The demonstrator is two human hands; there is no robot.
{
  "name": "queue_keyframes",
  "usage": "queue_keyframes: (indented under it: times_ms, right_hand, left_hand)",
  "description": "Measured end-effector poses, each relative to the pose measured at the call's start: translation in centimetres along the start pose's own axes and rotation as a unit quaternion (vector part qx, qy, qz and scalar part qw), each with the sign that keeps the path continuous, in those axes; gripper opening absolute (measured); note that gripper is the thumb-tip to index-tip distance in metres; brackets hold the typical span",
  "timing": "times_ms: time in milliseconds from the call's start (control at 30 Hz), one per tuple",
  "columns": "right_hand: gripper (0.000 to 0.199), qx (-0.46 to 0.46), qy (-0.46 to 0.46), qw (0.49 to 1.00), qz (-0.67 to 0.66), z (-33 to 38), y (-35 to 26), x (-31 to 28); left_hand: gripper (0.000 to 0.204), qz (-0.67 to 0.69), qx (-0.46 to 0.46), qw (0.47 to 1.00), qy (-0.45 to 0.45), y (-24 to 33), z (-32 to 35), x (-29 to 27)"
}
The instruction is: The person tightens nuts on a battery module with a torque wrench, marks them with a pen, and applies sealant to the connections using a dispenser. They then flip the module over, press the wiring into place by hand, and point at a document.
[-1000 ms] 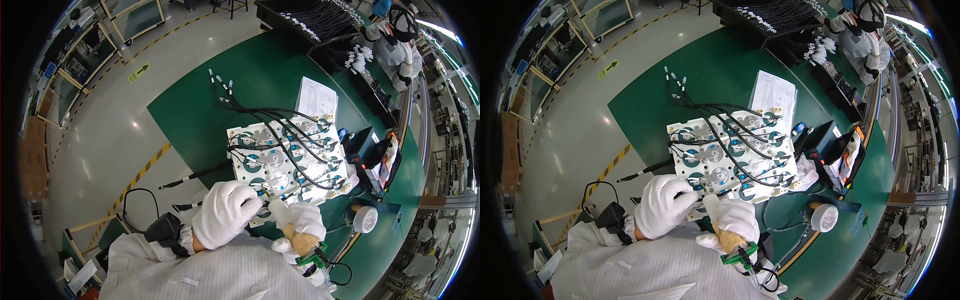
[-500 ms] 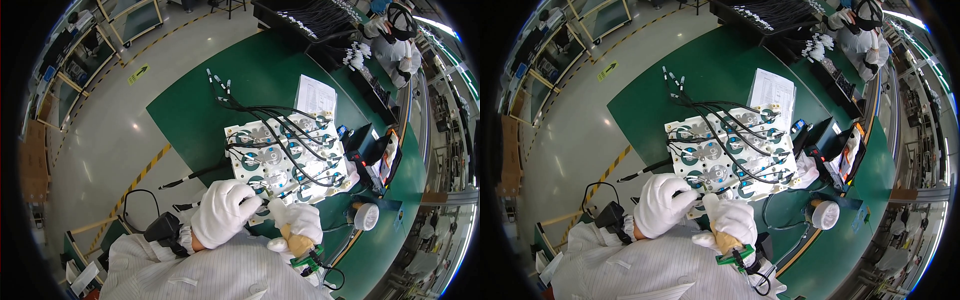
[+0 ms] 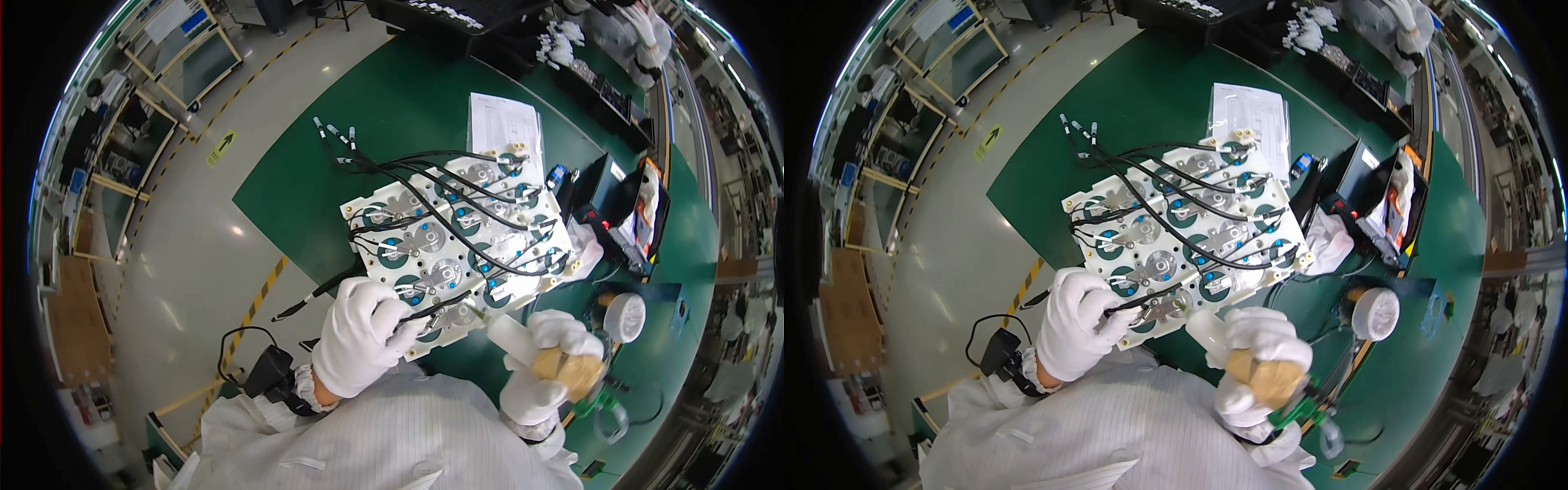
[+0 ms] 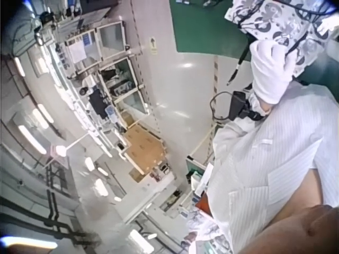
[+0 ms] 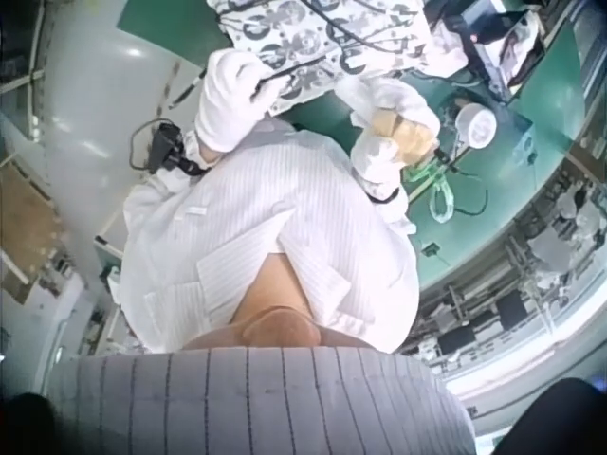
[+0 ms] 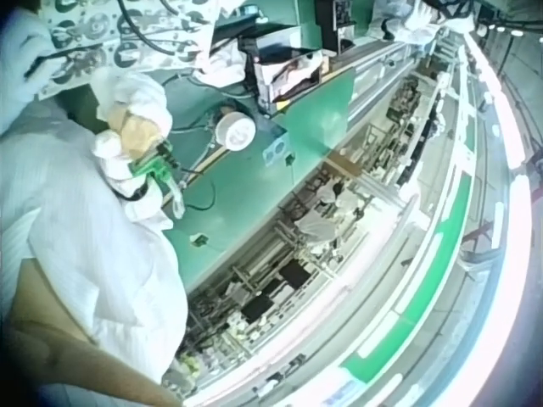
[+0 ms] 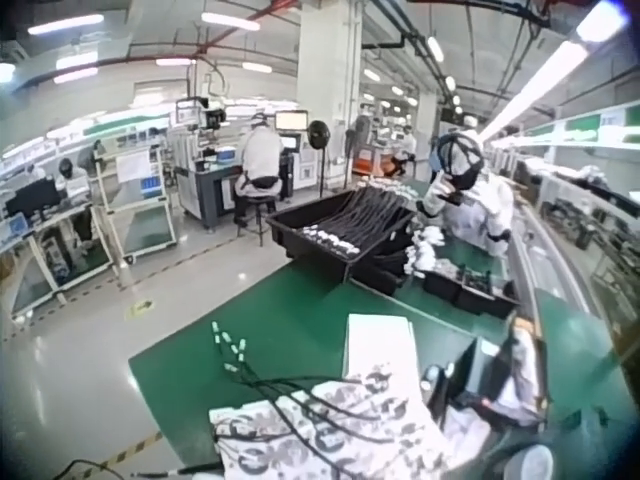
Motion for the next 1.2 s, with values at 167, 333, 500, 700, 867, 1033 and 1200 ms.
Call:
queue_keyframes:
  times_ms: [167, 333, 500, 700, 867, 1033, 1200]
  right_hand:
    - [0.049, 0.128, -0.017, 0.992, -0.013, 0.7, 0.4, -0.8]
    - [0.051, 0.138, -0.017, 0.989, -0.050, 1.1, 1.2, -0.7]
    - [0.054, 0.176, -0.046, 0.982, -0.042, 1.2, 1.7, -0.5]
    - [0.056, 0.169, -0.042, 0.984, -0.035, 1.0, 1.3, 0.0]
    - [0.056, 0.144, -0.051, 0.988, -0.033, 1.1, 1.6, -0.3]
    - [0.054, 0.138, -0.072, 0.987, -0.033, 1.1, 1.4, -0.2]
    - [0.053, 0.136, -0.094, 0.986, -0.037, 1.2, 1.5, -0.3]
  left_hand:
    - [0.022, -0.013, 0.033, 0.999, -0.041, 0.5, -0.9, 0.2]
    - [0.019, -0.016, 0.023, 0.998, -0.062, 0.5, -1.1, 0.4]
    - [0.019, -0.030, 0.020, 0.996, -0.081, 0.3, -0.8, 0.5]
    - [0.021, -0.044, 0.020, 0.996, -0.079, 0.5, -0.7, 0.4]
    - [0.023, -0.052, 0.027, 0.996, -0.074, 0.6, -0.8, 0.4]
    - [0.023, -0.052, 0.025, 0.995, -0.078, 0.7, -0.8, 0.3]
    - [0.023, -0.049, 0.027, 0.996, -0.074, 0.8, -1.0, 0.6]
Point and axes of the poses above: each hand's wrist, its own z-axis away from the middle knuckle, its own x-axis out of the palm, y = z × x, the point moved 5 cm from there along -z, towards the middle knuckle, and after that the axes turned 9 degrees about -z, right-handed, at the moved point
